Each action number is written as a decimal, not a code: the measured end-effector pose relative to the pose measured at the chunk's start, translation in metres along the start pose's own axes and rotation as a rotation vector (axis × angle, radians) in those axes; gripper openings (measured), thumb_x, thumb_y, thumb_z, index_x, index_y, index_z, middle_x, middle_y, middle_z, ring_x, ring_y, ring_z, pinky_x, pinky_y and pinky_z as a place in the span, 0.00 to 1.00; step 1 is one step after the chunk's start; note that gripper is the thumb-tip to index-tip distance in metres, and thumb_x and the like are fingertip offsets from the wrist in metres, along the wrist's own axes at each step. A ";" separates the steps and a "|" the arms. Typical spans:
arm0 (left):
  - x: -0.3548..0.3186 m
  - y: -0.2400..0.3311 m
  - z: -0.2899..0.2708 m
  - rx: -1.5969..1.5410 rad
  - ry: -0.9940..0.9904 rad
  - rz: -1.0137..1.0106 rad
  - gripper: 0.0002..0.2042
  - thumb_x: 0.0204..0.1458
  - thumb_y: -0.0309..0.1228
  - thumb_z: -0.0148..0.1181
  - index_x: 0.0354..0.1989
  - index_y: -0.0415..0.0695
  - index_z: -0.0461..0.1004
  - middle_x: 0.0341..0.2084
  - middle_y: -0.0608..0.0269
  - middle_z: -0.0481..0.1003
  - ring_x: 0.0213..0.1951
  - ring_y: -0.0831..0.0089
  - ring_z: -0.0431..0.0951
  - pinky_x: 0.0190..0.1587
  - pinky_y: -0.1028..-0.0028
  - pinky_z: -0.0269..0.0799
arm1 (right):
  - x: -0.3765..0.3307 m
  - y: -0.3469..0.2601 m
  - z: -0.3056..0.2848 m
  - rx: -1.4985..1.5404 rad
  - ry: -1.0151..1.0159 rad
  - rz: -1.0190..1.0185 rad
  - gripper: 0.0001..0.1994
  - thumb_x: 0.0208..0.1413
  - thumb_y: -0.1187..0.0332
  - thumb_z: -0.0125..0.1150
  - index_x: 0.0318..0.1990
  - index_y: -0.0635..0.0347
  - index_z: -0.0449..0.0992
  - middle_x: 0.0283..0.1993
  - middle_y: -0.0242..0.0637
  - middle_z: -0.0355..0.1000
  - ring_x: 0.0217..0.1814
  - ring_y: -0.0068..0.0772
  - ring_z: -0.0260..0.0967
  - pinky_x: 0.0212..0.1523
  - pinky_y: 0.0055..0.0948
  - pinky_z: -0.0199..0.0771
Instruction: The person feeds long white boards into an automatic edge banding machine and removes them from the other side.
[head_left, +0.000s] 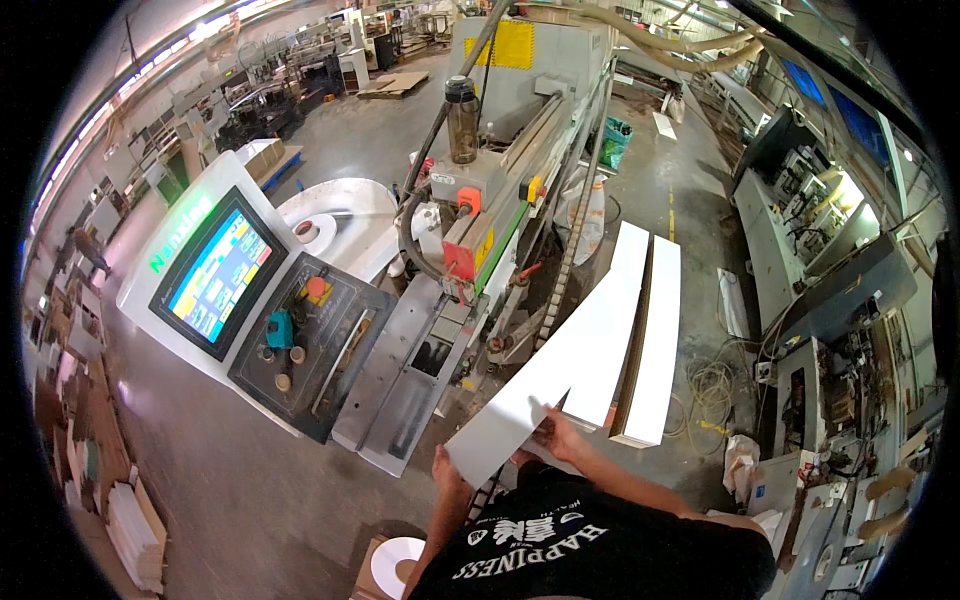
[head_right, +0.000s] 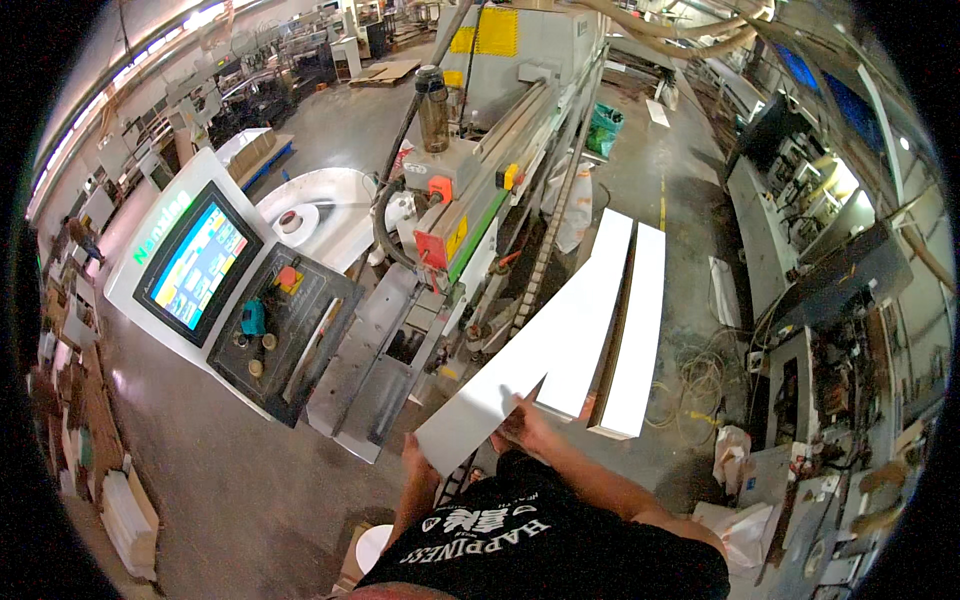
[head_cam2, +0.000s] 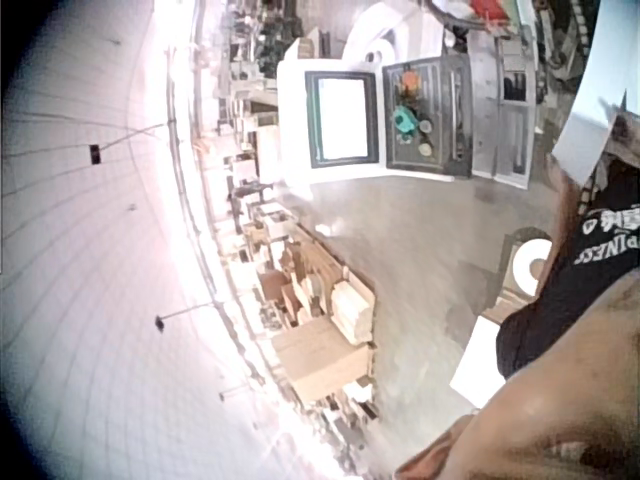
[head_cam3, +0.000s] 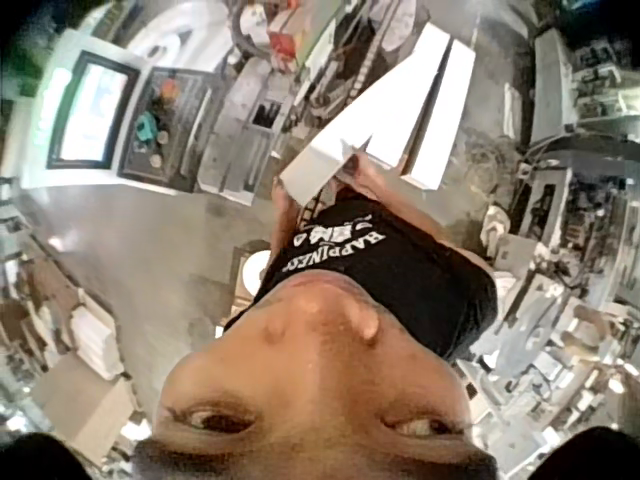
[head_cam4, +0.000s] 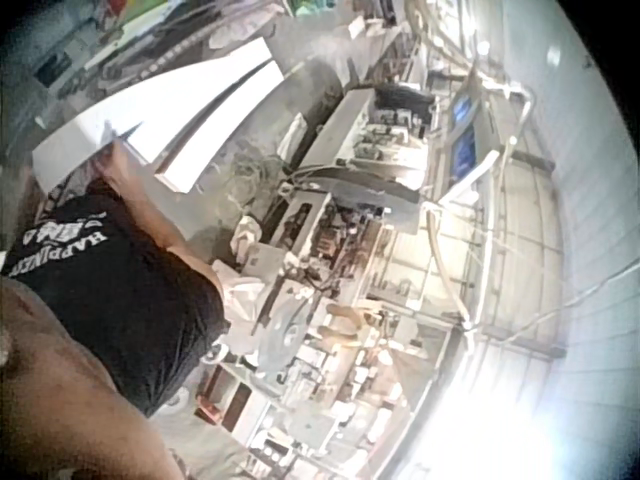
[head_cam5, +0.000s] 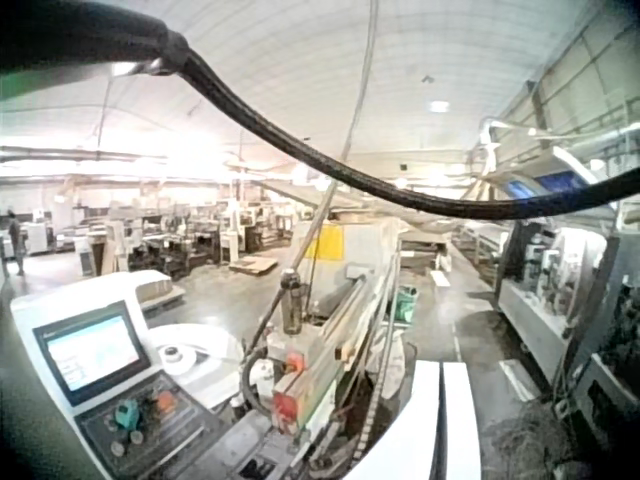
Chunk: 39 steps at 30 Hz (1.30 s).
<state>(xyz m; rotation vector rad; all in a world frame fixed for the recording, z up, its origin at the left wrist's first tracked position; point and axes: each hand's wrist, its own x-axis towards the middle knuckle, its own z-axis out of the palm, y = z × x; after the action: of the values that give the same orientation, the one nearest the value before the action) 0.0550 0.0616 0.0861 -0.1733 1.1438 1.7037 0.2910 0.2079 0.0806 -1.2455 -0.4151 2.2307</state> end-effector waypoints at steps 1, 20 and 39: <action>0.020 -0.010 -0.034 -0.027 0.026 0.058 0.23 0.72 0.46 0.47 0.59 0.36 0.70 0.52 0.52 0.76 0.52 0.56 0.78 0.57 0.57 0.75 | 0.004 -0.010 0.001 0.103 0.101 -0.077 0.26 0.67 0.44 0.58 0.55 0.59 0.75 0.50 0.39 0.74 0.52 0.38 0.70 0.49 0.37 0.72; -0.044 0.096 -0.277 0.938 1.027 0.633 0.28 0.71 0.47 0.44 0.42 0.28 0.76 0.37 0.35 0.78 0.38 0.43 0.76 0.46 0.51 0.70 | 0.012 0.073 0.115 -0.011 0.099 0.477 0.40 0.57 0.39 0.63 0.66 0.61 0.63 0.66 0.42 0.65 0.68 0.47 0.62 0.72 0.46 0.60; -0.071 0.159 -0.384 0.872 1.132 0.558 0.32 0.71 0.52 0.46 0.42 0.25 0.77 0.36 0.39 0.81 0.37 0.49 0.78 0.44 0.54 0.72 | 0.086 0.090 0.203 -0.307 0.076 -0.196 0.41 0.62 0.43 0.63 0.73 0.55 0.52 0.74 0.40 0.53 0.76 0.43 0.54 0.75 0.51 0.51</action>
<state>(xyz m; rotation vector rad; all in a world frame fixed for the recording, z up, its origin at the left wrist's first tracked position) -0.1885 -0.2753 0.0180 -0.2925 2.8845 1.3269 0.0540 0.1863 0.0825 -1.3727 -0.8375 1.9987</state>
